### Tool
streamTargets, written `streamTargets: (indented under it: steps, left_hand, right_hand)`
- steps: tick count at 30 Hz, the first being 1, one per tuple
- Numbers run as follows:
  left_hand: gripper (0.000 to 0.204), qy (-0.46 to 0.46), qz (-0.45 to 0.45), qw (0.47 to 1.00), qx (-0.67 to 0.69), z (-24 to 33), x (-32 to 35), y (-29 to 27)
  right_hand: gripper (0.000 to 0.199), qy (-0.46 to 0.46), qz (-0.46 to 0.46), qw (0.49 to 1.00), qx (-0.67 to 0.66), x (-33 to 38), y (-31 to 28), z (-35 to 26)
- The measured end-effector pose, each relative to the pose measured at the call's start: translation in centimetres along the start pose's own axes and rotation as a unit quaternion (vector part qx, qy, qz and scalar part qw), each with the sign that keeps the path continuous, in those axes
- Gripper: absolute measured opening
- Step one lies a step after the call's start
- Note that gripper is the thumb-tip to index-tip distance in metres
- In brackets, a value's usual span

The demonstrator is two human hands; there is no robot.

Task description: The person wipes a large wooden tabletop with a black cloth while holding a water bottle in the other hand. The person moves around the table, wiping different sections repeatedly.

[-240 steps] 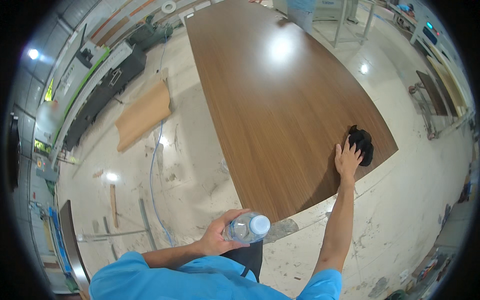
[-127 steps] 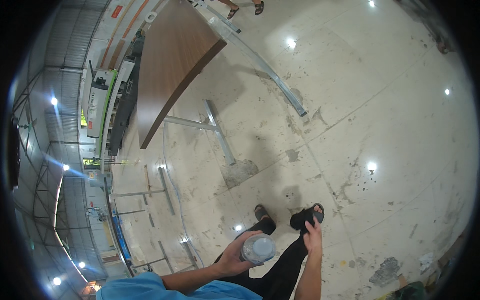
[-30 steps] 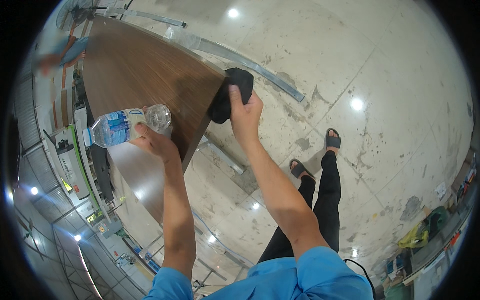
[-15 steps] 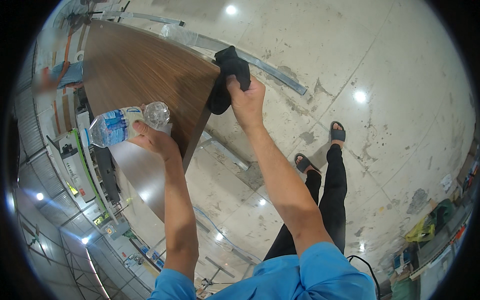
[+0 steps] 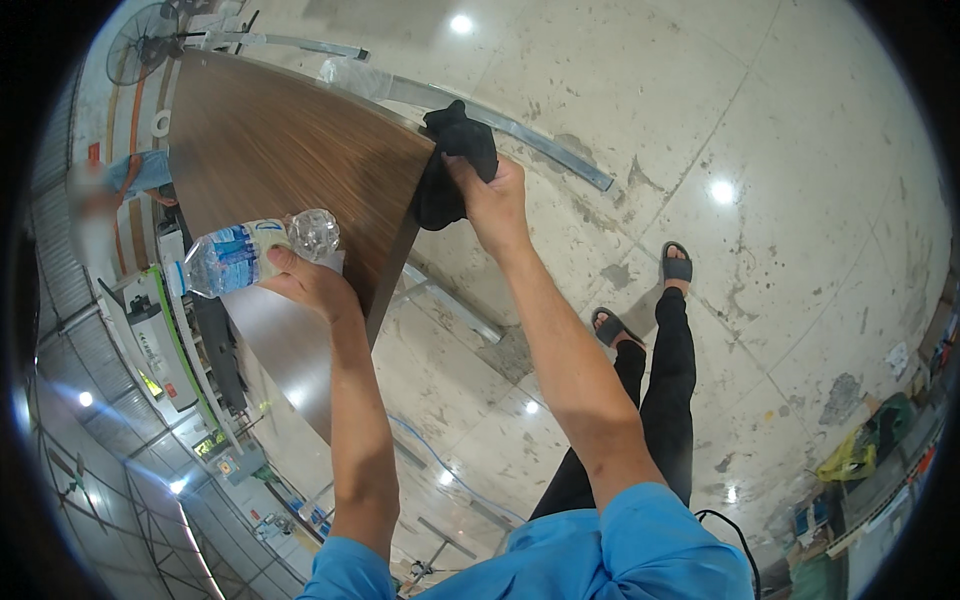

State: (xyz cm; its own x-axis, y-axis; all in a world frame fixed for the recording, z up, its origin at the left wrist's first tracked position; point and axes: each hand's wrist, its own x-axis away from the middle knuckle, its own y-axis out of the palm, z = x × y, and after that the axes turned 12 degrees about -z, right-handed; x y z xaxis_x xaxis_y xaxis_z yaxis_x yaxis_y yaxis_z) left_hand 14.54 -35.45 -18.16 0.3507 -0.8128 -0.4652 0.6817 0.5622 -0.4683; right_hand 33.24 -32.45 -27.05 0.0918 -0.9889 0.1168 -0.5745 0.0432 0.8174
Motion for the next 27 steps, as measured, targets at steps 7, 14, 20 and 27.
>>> streamTargets:
  steps: [7,14,20,27]
  left_hand:
    - [0.068,-0.002,0.005,1.000,0.026,-0.11,0.09,0.14]
    - [0.066,0.022,-0.004,0.999,0.043,-0.68,0.06,-0.13]
    - [0.065,0.034,0.014,0.999,-0.029,-0.75,-0.11,-0.28]
    - [0.071,-0.001,0.000,1.000,0.010,-0.35,0.07,-0.10]
  right_hand:
    - [0.009,-0.062,0.032,0.997,-0.017,-0.22,0.47,0.45]
    - [0.009,-0.053,0.022,0.998,-0.010,0.11,0.63,0.31]
    - [0.011,-0.040,0.009,0.999,-0.035,0.12,0.85,0.51]
    - [0.014,-0.022,0.037,0.998,-0.042,-0.25,0.98,0.72]
